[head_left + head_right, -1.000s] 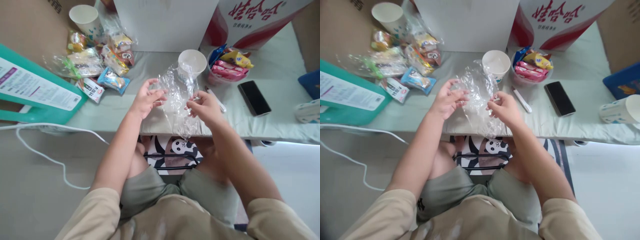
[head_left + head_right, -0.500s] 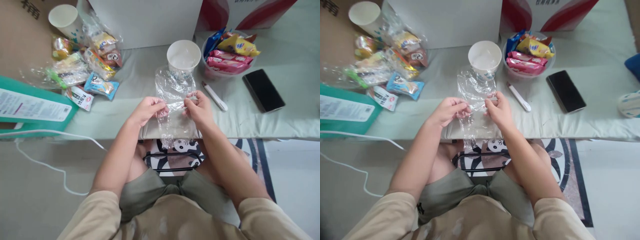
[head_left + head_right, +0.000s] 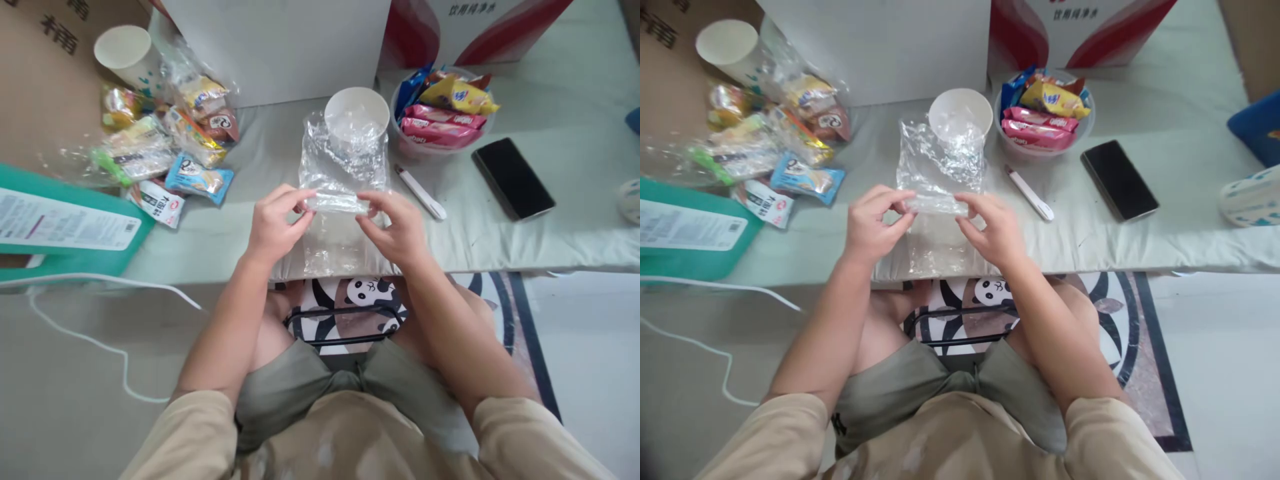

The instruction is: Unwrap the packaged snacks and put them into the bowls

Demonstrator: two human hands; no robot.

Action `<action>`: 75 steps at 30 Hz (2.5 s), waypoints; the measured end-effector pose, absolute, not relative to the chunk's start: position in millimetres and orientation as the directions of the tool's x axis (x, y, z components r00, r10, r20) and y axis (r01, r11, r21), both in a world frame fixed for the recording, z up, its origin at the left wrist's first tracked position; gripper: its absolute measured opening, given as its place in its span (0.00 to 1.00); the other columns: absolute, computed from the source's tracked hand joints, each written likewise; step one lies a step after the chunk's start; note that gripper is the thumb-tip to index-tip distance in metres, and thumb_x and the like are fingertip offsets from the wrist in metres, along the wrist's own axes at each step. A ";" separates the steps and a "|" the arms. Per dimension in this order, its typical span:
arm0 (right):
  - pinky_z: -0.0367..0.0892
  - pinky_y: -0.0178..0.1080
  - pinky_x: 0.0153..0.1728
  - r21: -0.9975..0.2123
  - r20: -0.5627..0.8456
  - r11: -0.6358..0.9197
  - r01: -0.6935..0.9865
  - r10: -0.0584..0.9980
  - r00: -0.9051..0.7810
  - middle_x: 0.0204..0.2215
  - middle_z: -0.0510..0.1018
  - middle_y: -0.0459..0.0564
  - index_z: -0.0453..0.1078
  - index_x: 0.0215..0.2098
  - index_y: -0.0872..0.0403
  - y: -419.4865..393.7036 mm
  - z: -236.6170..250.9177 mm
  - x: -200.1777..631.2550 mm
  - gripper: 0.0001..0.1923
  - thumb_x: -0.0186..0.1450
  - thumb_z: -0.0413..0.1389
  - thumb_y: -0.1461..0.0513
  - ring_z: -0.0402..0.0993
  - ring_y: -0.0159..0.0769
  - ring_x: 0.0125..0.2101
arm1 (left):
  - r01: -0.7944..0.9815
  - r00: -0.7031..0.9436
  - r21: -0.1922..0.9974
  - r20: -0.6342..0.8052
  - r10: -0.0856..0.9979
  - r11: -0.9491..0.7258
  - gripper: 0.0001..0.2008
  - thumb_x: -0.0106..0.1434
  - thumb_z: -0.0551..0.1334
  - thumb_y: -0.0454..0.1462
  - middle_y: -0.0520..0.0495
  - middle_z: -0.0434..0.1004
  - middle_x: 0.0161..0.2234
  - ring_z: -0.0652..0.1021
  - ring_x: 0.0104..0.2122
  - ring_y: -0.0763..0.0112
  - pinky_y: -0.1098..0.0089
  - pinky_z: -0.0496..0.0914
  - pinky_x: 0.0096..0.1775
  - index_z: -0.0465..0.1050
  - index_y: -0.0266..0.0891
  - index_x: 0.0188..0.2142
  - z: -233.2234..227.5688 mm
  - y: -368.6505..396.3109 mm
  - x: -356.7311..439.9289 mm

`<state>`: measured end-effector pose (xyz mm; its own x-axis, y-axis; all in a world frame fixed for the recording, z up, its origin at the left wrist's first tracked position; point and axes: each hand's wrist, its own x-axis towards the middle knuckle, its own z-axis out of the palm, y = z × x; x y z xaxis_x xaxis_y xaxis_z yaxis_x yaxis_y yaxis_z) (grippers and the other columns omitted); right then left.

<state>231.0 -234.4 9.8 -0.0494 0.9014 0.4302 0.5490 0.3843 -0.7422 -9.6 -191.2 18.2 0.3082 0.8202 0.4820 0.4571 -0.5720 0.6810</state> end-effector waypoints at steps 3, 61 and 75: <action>0.72 0.55 0.51 -0.652 0.521 0.359 0.668 0.852 0.050 0.38 0.73 0.53 0.79 0.37 0.49 -234.3 15.7 228.4 0.07 0.67 0.59 0.57 0.75 0.46 0.45 | 0.574 0.293 0.563 0.538 0.791 -0.595 0.01 0.62 0.68 0.36 0.46 0.76 0.40 0.80 0.41 0.66 0.63 0.76 0.45 0.79 0.41 0.34 26.5 -194.4 -13.5; 0.62 0.36 0.30 -0.886 -0.197 -0.203 -0.416 0.979 -0.057 0.24 0.66 0.40 0.60 0.32 0.49 -236.2 17.7 204.5 0.20 0.55 0.64 0.48 0.64 0.31 0.25 | 0.147 0.468 0.989 -0.072 0.881 0.003 0.27 0.62 0.67 0.51 0.40 0.81 0.52 0.81 0.51 0.58 0.62 0.74 0.53 0.73 0.39 0.55 20.5 -204.4 49.5; 0.64 0.37 0.36 -0.999 -0.035 -0.026 -0.040 0.969 0.244 0.33 0.74 0.43 0.68 0.38 0.50 -219.0 11.9 235.9 0.10 0.62 0.57 0.55 0.70 0.31 0.33 | 0.567 -0.227 0.791 0.419 0.879 -0.231 0.14 0.60 0.67 0.30 0.53 0.67 0.28 0.72 0.34 0.68 0.63 0.72 0.46 0.62 0.44 0.27 57.7 -157.8 48.4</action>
<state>235.9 -219.0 11.9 0.2444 0.9690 -0.0351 -0.0400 -0.0261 -0.9989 48.4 -157.8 57.7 -0.2265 0.8795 0.4186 0.5666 -0.2306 0.7911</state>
